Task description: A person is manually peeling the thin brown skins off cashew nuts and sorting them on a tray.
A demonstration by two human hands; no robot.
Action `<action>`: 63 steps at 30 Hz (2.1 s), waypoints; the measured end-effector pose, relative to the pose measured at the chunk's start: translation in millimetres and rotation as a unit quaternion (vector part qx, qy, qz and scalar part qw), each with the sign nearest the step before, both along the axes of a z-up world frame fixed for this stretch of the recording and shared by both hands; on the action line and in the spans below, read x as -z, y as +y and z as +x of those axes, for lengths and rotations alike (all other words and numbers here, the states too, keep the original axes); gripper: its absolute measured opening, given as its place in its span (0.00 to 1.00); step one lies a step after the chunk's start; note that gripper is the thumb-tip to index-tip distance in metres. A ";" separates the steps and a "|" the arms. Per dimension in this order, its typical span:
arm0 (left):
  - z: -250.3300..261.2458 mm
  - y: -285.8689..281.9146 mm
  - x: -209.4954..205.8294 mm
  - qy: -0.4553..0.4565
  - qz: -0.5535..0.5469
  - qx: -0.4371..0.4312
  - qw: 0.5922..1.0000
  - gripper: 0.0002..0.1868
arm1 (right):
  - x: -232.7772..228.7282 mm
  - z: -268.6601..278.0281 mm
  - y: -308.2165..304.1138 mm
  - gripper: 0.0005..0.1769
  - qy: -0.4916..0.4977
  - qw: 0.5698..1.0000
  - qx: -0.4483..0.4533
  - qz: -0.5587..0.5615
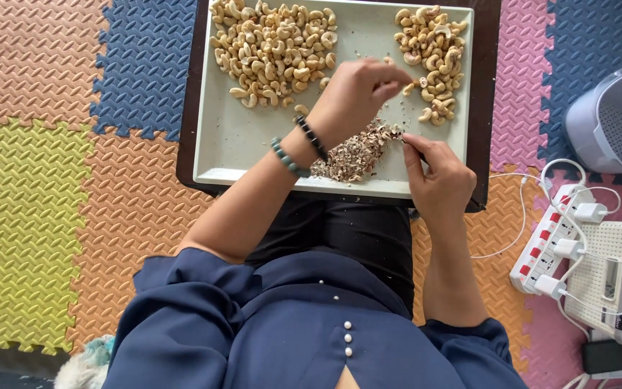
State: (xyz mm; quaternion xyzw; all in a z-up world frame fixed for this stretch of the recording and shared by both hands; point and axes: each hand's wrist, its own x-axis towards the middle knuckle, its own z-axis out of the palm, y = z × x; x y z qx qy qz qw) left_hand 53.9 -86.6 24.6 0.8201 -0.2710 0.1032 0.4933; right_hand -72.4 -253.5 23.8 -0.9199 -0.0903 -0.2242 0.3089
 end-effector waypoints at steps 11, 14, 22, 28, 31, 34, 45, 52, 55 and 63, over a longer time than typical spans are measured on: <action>-65.9 42.9 32.4 0.319 -0.293 0.065 0.899 0.18 | -10.5 9.7 26.8 0.13 0.019 0.985 -0.083 0.153; -70.3 46.4 42.7 0.342 -0.323 0.074 0.879 0.21 | -11.0 14.0 36.1 0.13 0.011 0.981 -0.105 0.161; -76.3 55.6 25.9 0.355 -0.371 0.069 0.855 0.22 | -16.8 19.4 45.6 0.13 0.025 0.974 -0.115 0.193; -78.0 58.9 24.1 0.293 -0.386 0.050 0.873 0.21 | -16.0 15.9 45.6 0.13 -0.012 0.969 -0.109 0.222; -77.6 58.1 25.3 0.275 -0.386 0.042 0.880 0.21 | -11.4 14.9 48.0 0.13 -0.001 0.964 -0.111 0.243; -76.4 54.8 24.6 0.265 -0.387 0.040 0.882 0.20 | -12.8 18.0 50.8 0.13 -0.009 0.959 -0.115 0.259; -82.3 54.5 25.8 0.200 -0.330 -0.006 0.922 0.19 | -9.7 14.0 48.6 0.08 0.006 0.965 -0.108 0.239; -85.6 56.6 16.1 0.183 -0.323 -0.004 0.929 0.18 | -20.1 14.6 47.7 0.07 0.045 0.957 -0.133 0.256; -85.2 58.1 13.8 0.175 -0.314 0.004 0.933 0.16 | -22.6 14.6 47.9 0.06 0.038 0.953 -0.138 0.266; -79.2 59.9 12.1 0.249 -0.337 0.060 0.906 0.15 | -22.9 19.3 38.8 0.06 0.050 0.955 -0.164 0.243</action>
